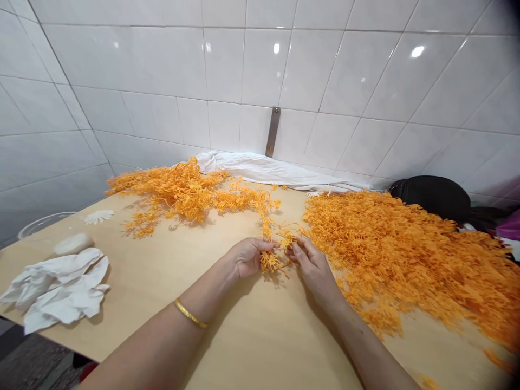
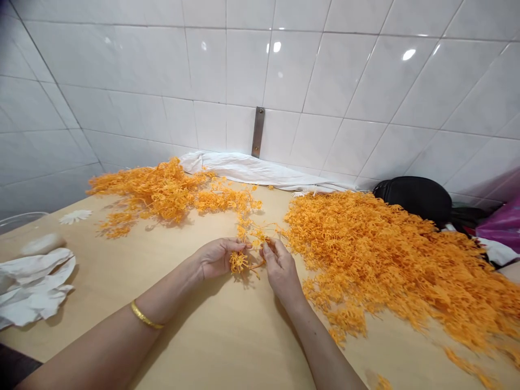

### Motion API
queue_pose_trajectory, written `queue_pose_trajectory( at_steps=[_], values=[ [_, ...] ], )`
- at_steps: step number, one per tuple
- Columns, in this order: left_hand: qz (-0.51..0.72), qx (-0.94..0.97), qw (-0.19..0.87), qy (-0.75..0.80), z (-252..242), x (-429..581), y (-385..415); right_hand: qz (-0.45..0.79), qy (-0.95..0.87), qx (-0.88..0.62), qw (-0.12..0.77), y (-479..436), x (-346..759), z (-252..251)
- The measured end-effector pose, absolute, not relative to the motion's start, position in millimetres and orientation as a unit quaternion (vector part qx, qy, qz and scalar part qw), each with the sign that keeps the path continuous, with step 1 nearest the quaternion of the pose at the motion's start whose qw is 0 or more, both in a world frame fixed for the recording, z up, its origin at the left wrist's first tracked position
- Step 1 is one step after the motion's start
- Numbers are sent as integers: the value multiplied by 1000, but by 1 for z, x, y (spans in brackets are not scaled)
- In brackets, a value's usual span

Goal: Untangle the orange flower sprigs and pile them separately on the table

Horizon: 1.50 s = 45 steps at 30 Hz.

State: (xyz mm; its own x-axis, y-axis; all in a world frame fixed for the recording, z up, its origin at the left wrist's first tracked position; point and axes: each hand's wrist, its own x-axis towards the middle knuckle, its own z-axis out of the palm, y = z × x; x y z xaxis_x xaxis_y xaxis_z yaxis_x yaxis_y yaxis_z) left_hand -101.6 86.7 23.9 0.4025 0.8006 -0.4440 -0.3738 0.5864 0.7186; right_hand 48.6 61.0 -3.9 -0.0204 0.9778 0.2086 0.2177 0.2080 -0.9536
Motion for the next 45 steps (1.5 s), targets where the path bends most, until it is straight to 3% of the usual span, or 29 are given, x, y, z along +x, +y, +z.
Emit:
queue_pose_trajectory(
  at_steps=[5, 8, 15, 18, 22, 29, 36, 45],
  values=[
    [406, 303, 773, 382, 16, -98, 87, 511, -491, -446, 547, 63, 53, -7],
    [463, 337, 723, 387, 10, -95, 87, 518, -479, -442, 554, 60, 51, -3],
    [495, 399, 653, 411, 10, -90, 80, 354, -651, -509, 438, 52, 43, 6],
    [471, 407, 671, 403, 12, -88, 75, 260, -679, -540, 424, 55, 42, 3],
    [448, 404, 699, 385, 10, -87, 78, 229, -702, -543, 400, 55, 40, 1],
    [574, 255, 647, 432, 7, -93, 102, 53, -789, -453, 412, 17, 14, 26],
    [538, 272, 679, 419, 7, -94, 95, 208, -657, -576, 440, 33, 41, 17],
    [504, 303, 717, 375, 1, -90, 89, 235, -695, -569, 372, 39, 30, 8]
  ],
)
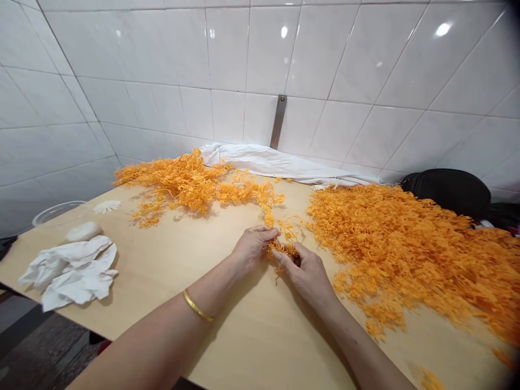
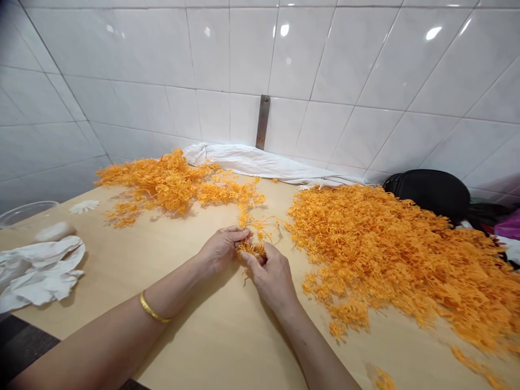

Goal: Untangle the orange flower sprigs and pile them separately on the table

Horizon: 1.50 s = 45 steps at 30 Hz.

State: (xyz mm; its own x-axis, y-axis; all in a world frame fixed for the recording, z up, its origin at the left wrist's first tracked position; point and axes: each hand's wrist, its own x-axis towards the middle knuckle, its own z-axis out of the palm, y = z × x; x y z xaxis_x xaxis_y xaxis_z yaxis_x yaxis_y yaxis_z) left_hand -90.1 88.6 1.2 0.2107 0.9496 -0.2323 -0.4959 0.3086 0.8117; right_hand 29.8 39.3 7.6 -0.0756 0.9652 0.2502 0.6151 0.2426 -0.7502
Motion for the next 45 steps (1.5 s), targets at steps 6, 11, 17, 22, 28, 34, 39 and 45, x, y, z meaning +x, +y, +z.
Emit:
queue_pose_trajectory(
  at_steps=[6, 11, 17, 22, 28, 34, 39, 45],
  values=[
    [508, 316, 701, 387, 3, -87, 86, 215, -710, -556, 375, 45, 30, 4],
    [560, 295, 653, 415, 3, -83, 92, 217, -765, -488, 358, 15, 18, 30],
    [547, 332, 642, 421, 1, -83, 92, 107, -768, -529, 344, -7, 55, 58],
    [573, 298, 637, 421, 7, -91, 91, -106, -702, -669, 221, 8, 124, 41],
    [571, 313, 623, 434, 13, -103, 95, -94, -658, -725, 180, -11, 149, 34],
    [570, 348, 603, 437, 8, -96, 87, 19, -702, -639, 313, -17, 112, 44],
    [552, 356, 631, 413, 1, -86, 84, 98, -753, -564, 324, 7, 60, 39],
    [540, 377, 630, 412, 3, -87, 85, 59, -782, -564, 261, 36, 25, 27]
  ],
)
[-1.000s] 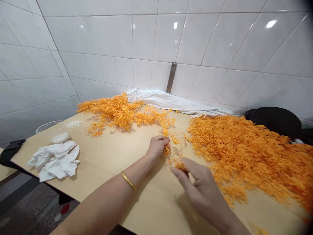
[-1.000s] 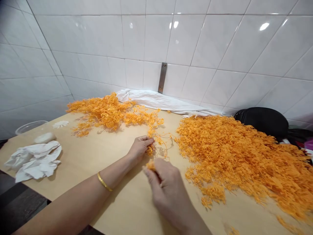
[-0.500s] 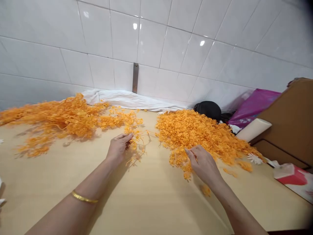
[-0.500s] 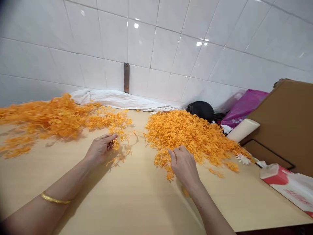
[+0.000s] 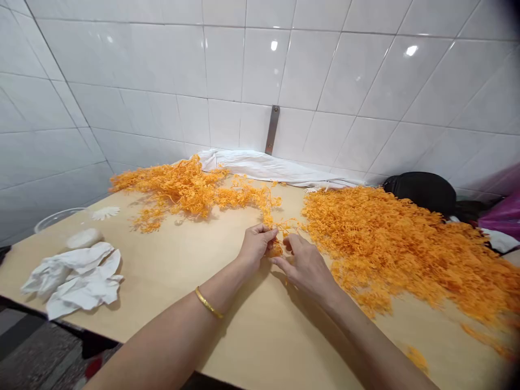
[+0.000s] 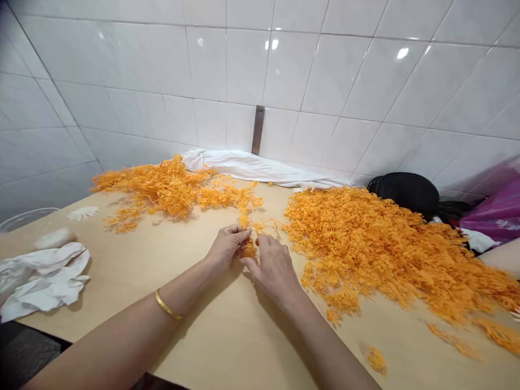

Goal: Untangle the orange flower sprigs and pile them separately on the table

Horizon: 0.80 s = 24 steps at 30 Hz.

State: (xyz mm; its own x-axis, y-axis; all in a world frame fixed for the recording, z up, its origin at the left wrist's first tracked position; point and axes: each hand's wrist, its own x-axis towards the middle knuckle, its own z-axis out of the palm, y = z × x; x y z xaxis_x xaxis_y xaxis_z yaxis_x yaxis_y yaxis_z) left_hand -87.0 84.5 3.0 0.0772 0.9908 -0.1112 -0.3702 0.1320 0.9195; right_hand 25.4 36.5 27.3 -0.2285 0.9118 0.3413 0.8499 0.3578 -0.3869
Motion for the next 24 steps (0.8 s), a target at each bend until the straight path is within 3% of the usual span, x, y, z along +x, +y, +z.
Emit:
queue_pose_trajectory(
  at_steps=[4, 10, 13, 20, 24],
  values=[
    [528, 379, 639, 412, 3, -88, 87, 107, -762, -564, 299, 49, 22, 20],
    [516, 391, 637, 419, 5, -89, 89, 479, -595, -491, 419, 59, 33, 13],
    [491, 419, 654, 396, 5, -90, 88, 570, -531, -450, 435, 61, 39, 14],
    [497, 462, 615, 401, 3, -87, 86, 529, -548, -473, 442, 64, 46, 10],
    [536, 456, 583, 406, -4, -81, 90, 310, -688, -525, 394, 58, 38, 15]
  ],
)
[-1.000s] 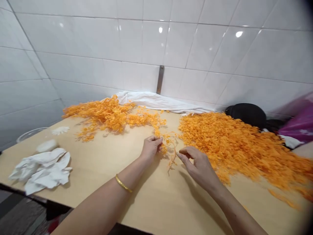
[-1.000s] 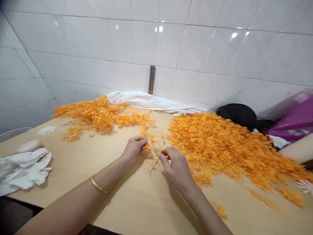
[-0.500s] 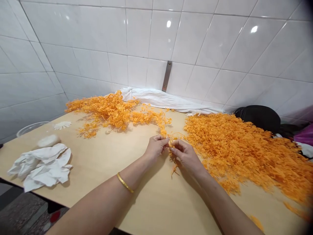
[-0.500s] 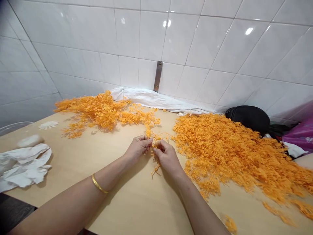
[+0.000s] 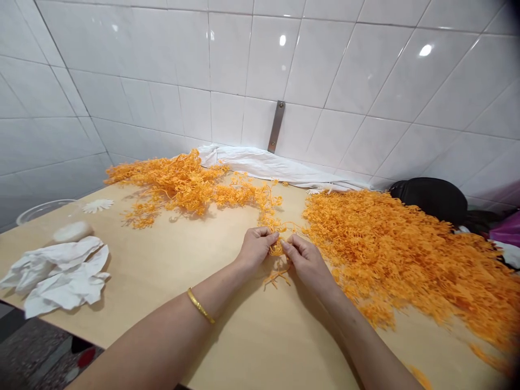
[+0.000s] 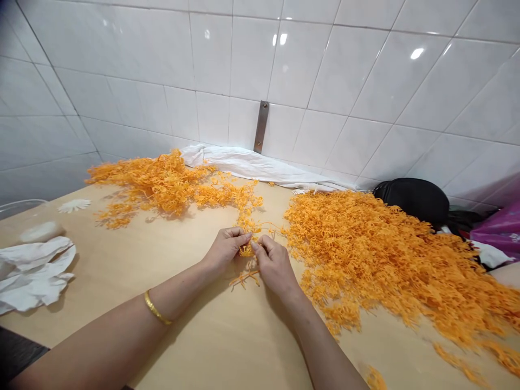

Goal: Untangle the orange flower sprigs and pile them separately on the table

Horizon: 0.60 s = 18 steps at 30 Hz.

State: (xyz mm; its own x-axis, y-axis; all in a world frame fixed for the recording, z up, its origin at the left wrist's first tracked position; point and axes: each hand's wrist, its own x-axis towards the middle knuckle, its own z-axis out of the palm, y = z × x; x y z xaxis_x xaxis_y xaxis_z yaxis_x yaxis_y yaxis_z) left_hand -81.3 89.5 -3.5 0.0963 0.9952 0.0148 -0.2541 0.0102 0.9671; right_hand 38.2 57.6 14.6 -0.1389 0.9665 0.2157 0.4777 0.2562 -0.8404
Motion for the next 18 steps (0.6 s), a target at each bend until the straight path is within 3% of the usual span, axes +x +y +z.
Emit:
queue_pose_trajectory(
  at_steps=[3, 7, 12, 15, 18],
  values=[
    [563, 421, 575, 418, -7, -81, 95, 178, -764, -524, 330, 36, 25, 32],
    [576, 372, 575, 446, -6, -85, 100, 164, -796, -482, 327, 4, 17, 62],
    [555, 382, 610, 416, -2, -89, 95, 289, -667, -558, 401, 14, 41, 57],
    [553, 382, 613, 416, -2, -88, 94, 393, -601, -550, 427, 30, 50, 37],
    [547, 394, 608, 419, -3, -87, 93, 422, -583, -534, 443, 40, 44, 24]
  ],
)
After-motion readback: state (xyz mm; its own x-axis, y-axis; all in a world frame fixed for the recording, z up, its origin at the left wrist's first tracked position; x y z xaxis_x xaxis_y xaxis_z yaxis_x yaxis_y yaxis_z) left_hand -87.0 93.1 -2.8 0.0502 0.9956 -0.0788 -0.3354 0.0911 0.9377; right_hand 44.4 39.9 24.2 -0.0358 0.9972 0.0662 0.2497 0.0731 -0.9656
